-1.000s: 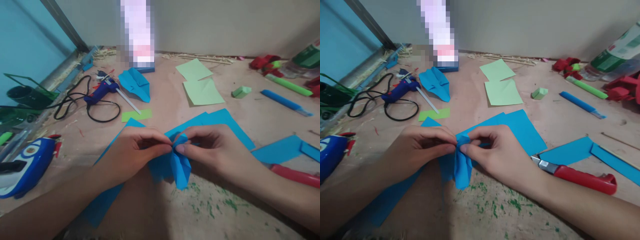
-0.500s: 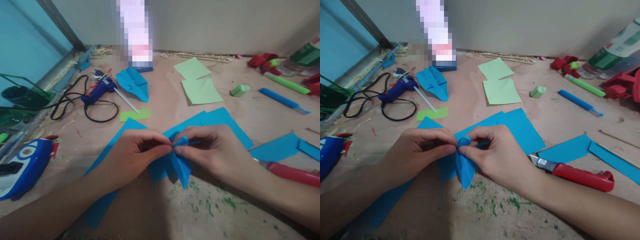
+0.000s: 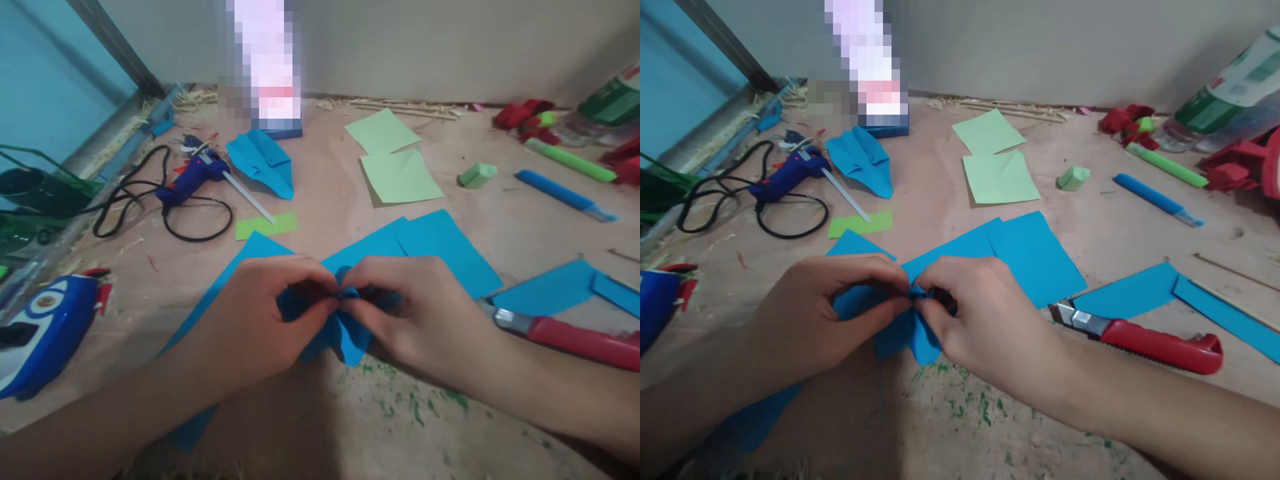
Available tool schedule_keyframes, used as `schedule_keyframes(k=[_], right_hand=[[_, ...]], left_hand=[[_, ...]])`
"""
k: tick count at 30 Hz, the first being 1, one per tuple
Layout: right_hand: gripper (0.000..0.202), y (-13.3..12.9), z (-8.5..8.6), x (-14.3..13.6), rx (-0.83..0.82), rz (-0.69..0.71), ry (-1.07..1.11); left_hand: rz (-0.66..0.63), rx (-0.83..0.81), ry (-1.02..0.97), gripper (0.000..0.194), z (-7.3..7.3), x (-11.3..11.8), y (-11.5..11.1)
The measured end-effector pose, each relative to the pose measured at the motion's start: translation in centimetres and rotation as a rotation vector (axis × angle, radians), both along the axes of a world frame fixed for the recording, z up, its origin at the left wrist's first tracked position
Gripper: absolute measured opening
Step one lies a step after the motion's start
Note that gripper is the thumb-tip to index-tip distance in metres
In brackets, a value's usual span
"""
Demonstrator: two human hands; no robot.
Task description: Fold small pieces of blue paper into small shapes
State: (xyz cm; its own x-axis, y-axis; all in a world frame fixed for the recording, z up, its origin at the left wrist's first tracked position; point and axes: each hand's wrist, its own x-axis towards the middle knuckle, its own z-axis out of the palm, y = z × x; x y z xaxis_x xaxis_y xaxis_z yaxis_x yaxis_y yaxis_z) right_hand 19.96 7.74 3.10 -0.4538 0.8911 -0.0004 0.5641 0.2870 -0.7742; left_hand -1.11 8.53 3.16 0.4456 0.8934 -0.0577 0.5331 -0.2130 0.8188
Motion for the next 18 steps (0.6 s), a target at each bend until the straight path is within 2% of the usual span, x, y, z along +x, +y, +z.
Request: schedule_keyframes(k=[5,11,15,18], right_hand=[[0.012,-0.02,0.23,-0.4,-0.023,-0.024,-0.045],[0.026,0.12,0.52,-0.62,-0.06,-0.015,-0.053],[0.021,0.15,0.34,-0.76,-0.064,-0.025,-0.04],[0.02,0.32,0.05,-0.73,-0.109,-0.039,0.011]], left_hand=[[-0.044,0.092,0.13,0.015,0.02,-0.01,0.17],[-0.088,0.219,0.205,0.014,-0.15,-0.27,0.01],[-0.114,0.25,0.127,0.015,-0.23,-0.26,0.02],[-0.12,0.209,0.037,0.017,-0.24,-0.33,0.19]])
